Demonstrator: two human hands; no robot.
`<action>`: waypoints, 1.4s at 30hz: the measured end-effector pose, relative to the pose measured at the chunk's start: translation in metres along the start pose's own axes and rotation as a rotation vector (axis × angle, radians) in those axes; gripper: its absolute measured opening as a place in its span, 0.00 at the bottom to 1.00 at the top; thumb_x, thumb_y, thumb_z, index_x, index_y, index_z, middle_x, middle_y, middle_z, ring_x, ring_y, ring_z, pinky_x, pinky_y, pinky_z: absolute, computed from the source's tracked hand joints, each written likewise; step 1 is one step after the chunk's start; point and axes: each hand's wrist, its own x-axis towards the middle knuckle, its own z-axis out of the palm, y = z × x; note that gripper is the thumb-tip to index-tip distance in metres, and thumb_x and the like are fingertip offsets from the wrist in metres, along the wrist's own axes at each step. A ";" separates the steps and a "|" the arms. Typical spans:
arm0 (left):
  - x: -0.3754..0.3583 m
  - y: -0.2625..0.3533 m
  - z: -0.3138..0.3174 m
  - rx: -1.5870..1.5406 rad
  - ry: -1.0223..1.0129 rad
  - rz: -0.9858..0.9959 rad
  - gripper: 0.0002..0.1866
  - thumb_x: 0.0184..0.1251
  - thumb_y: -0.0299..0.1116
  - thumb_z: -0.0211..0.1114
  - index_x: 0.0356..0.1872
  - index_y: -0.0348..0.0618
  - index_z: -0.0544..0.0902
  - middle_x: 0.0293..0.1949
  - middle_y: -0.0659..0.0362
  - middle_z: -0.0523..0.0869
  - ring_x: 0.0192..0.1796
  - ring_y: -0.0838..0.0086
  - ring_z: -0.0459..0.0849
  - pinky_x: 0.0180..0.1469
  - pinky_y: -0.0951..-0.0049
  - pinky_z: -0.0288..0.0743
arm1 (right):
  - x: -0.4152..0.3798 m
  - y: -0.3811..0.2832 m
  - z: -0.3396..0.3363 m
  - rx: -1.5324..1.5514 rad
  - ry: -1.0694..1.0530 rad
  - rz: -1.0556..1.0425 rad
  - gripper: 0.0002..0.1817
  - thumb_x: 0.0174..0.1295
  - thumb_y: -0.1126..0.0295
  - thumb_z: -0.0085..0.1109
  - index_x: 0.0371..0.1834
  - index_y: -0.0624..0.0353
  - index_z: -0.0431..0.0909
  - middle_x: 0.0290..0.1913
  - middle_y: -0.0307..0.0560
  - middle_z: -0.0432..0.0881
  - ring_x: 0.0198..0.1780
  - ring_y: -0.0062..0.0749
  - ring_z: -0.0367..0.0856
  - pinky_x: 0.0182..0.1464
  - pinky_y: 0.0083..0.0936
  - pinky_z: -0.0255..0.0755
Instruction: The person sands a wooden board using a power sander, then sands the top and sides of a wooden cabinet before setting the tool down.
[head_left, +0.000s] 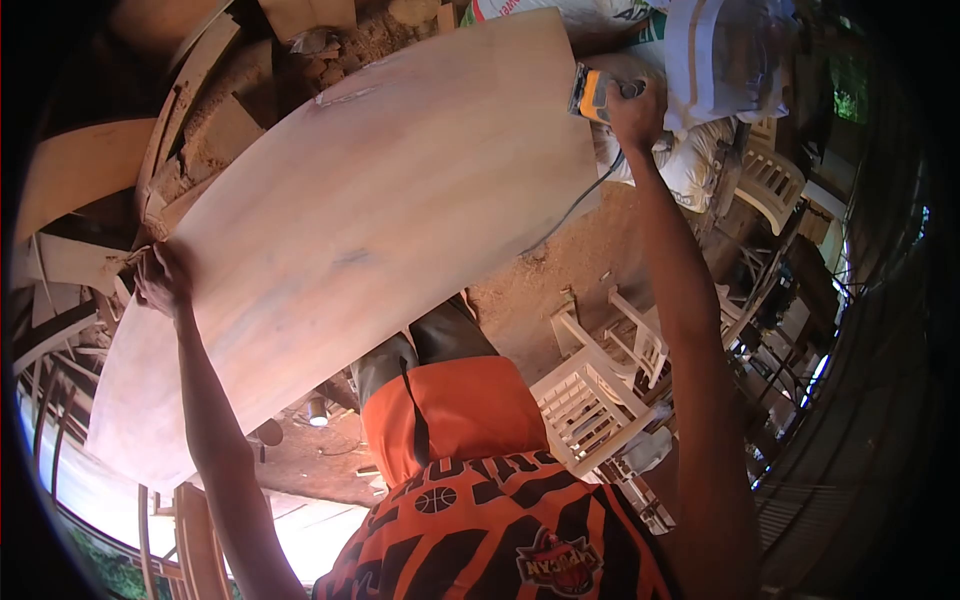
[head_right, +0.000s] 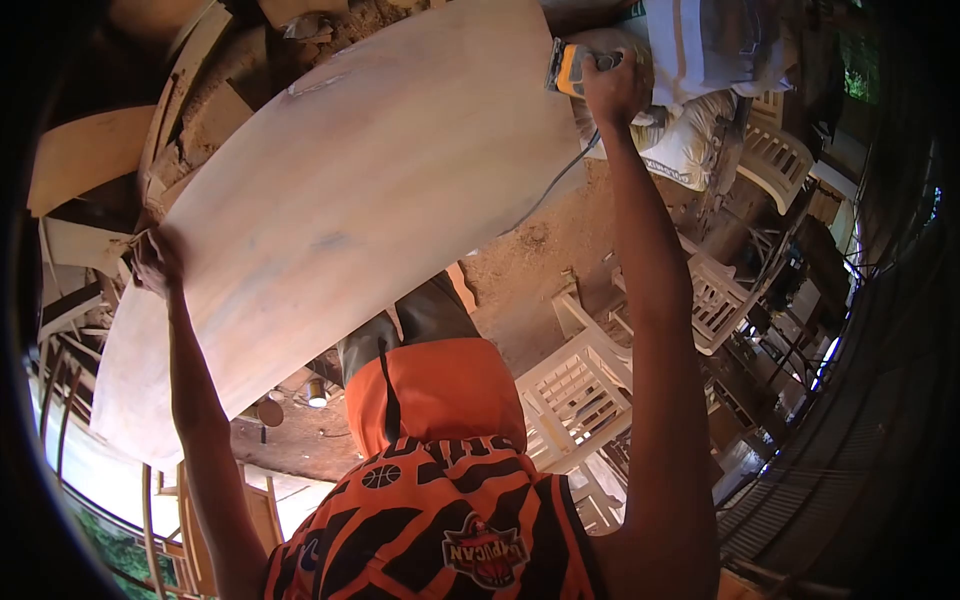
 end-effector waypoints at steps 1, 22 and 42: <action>0.002 0.005 -0.005 0.001 -0.022 -0.017 0.28 0.83 0.64 0.51 0.62 0.59 0.90 0.60 0.65 0.90 0.66 0.63 0.82 0.73 0.44 0.60 | -0.006 -0.004 -0.004 -0.002 -0.003 0.015 0.32 0.58 0.46 0.74 0.60 0.54 0.82 0.54 0.59 0.89 0.60 0.61 0.86 0.61 0.56 0.77; 0.009 0.005 -0.009 -0.112 -0.069 0.059 0.32 0.84 0.65 0.46 0.69 0.57 0.86 0.66 0.61 0.89 0.67 0.56 0.82 0.67 0.40 0.64 | -0.241 -0.326 -0.100 0.545 -0.252 -0.481 0.17 0.63 0.66 0.66 0.55 0.50 0.79 0.59 0.55 0.75 0.65 0.54 0.75 0.51 0.53 0.80; 0.001 0.023 -0.025 -0.224 0.020 0.057 0.30 0.81 0.64 0.51 0.59 0.54 0.91 0.57 0.61 0.91 0.62 0.56 0.82 0.71 0.44 0.60 | -0.105 -0.161 -0.066 0.231 -0.163 -0.153 0.28 0.59 0.52 0.77 0.61 0.44 0.80 0.61 0.48 0.78 0.64 0.49 0.80 0.47 0.56 0.86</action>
